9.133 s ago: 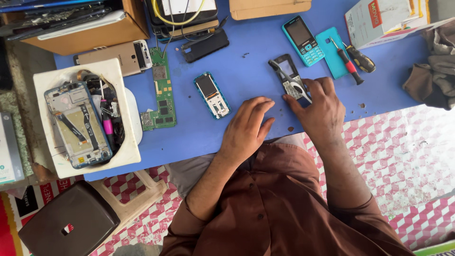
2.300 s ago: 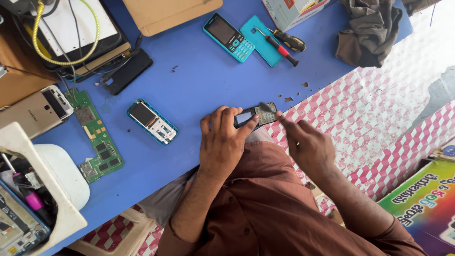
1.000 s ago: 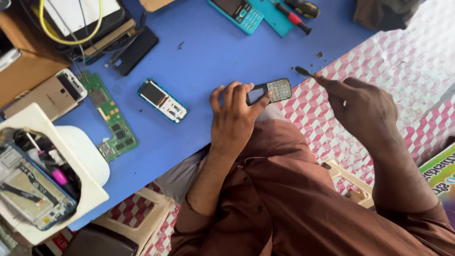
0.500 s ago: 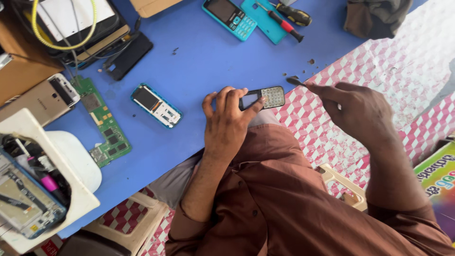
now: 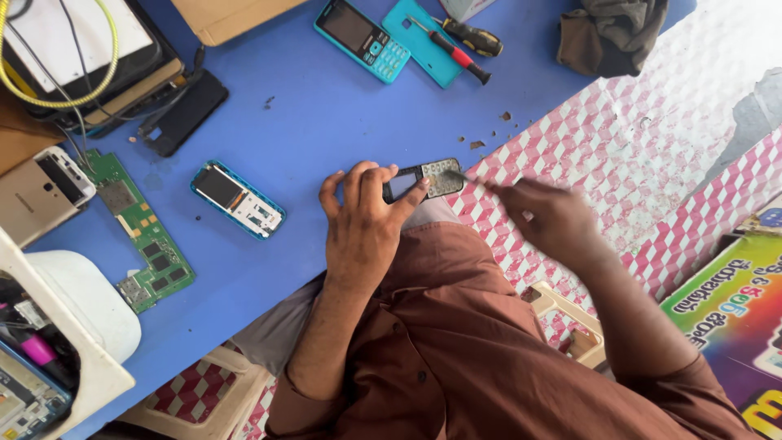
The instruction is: The person cleans a disassembled black mobile phone using a toothbrush. They scrub the keypad area, screen, and edges, then flip the phone to clean the back and sides. The phone remains on a blue workbench with other disassembled phones and tools nearby.
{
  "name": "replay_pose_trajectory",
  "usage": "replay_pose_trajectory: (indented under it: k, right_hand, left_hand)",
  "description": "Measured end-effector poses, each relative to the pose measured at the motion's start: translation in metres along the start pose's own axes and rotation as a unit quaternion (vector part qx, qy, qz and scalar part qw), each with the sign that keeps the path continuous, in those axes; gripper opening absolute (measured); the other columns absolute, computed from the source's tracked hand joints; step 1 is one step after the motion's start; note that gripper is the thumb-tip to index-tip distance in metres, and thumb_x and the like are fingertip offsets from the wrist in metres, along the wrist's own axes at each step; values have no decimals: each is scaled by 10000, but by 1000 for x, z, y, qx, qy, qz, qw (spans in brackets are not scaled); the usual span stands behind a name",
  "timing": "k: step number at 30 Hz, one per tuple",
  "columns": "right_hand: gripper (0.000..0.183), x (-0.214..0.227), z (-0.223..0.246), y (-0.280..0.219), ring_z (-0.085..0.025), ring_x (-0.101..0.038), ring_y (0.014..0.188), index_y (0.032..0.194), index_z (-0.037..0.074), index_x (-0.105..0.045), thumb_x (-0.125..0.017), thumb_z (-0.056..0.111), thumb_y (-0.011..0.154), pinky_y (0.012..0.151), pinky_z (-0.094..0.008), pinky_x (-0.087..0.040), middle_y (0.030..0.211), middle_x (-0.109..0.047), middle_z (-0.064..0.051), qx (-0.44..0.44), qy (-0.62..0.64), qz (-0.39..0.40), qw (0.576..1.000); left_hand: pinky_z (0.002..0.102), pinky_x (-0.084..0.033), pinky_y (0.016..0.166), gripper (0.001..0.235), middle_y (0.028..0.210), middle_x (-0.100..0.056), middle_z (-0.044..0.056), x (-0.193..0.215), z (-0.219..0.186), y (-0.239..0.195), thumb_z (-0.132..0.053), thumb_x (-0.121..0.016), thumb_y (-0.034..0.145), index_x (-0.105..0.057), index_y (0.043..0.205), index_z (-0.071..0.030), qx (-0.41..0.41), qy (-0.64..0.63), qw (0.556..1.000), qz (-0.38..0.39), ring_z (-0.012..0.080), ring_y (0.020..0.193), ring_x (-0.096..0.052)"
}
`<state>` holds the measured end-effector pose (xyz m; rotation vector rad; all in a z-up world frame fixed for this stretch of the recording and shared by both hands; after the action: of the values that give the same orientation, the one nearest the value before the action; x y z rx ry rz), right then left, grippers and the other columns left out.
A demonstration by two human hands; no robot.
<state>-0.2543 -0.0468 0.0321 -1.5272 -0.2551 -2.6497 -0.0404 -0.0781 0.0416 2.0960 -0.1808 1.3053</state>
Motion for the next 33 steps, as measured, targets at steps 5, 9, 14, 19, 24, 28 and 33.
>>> replay_pose_trajectory:
  k: [5, 9, 14, 19, 24, 28, 33]
  right_hand:
    - [249, -11, -5, -17, -180, -693, 621, 1186, 74, -735, -673, 76, 945, 589, -339, -560, 813, -719, -61, 28, 94, 69, 993]
    - [163, -6, -19, -7, -169, -675, 602, 1130, 98, -744, -648, 57, 1005, 553, -340, -535, 794, -701, -62, 7, 54, 32, 998]
    - [273, 6, 1, 8, -179, -658, 599, 1213, 83, -751, -665, 61, 954, 575, -364, -544, 763, -685, -86, 26, 43, 53, 997]
    - [260, 6, -6, 11, -198, -690, 594, 1187, 120, -761, -671, 83, 945, 565, -368, -559, 797, -733, -85, 0, 33, 90, 995]
    - [266, -3, -6, 11, -224, -718, 674, 1198, 80, -752, -677, 99, 944, 618, -389, -578, 876, -749, -117, 20, 62, 88, 994]
    - [243, 8, -7, 6, -199, -739, 670, 1154, 113, -759, -694, 137, 922, 628, -365, -602, 889, -774, -78, 41, 41, 129, 990]
    - [263, 9, -13, 16, -216, -703, 666, 1183, 99, -763, -690, 113, 931, 622, -376, -584, 854, -738, -80, 19, 10, 52, 998]
  left_hand:
    - [525, -353, 1101, 284, 1198, -633, 6, -2, 0, -1, -205, -661, 976, -766, 1205, -336, 10, 9, 1000, -4, 200, 1198, -585]
    - [517, -350, 1115, 281, 1199, -628, 14, -5, 1, -2, -187, -668, 994, -767, 1219, -324, 1, 11, 1000, 2, 194, 1204, -596]
    - [526, -348, 1105, 297, 1198, -627, 16, -4, 1, -1, -178, -670, 988, -768, 1224, -329, 6, 12, 1000, -3, 198, 1168, -592]
    - [518, -353, 1109, 328, 1208, -628, 24, -10, 2, -3, -168, -657, 989, -751, 1255, -334, 2, 13, 1000, 21, 206, 1178, -590]
    - [516, -353, 1098, 316, 1223, -629, 18, -5, 0, -1, -174, -653, 986, -754, 1241, -332, 1, 10, 1000, 15, 207, 1173, -584]
    - [515, -355, 1096, 318, 1240, -630, 18, -5, 0, -1, -179, -652, 979, -757, 1246, -313, -3, -4, 1000, 20, 210, 1183, -580]
    - [514, -373, 1082, 350, 1226, -630, 10, -5, -2, 0, -163, -653, 957, -750, 1248, -332, -8, 13, 1000, 21, 199, 1182, -582]
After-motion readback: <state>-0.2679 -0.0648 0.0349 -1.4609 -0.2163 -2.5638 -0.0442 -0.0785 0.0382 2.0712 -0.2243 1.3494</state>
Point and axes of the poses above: each hand's wrist, its own y-axis towards the middle knuckle, its own x-axis out of the back of the hand, z = x × y, the point moved 10 cm from there along y, towards the middle knuckle
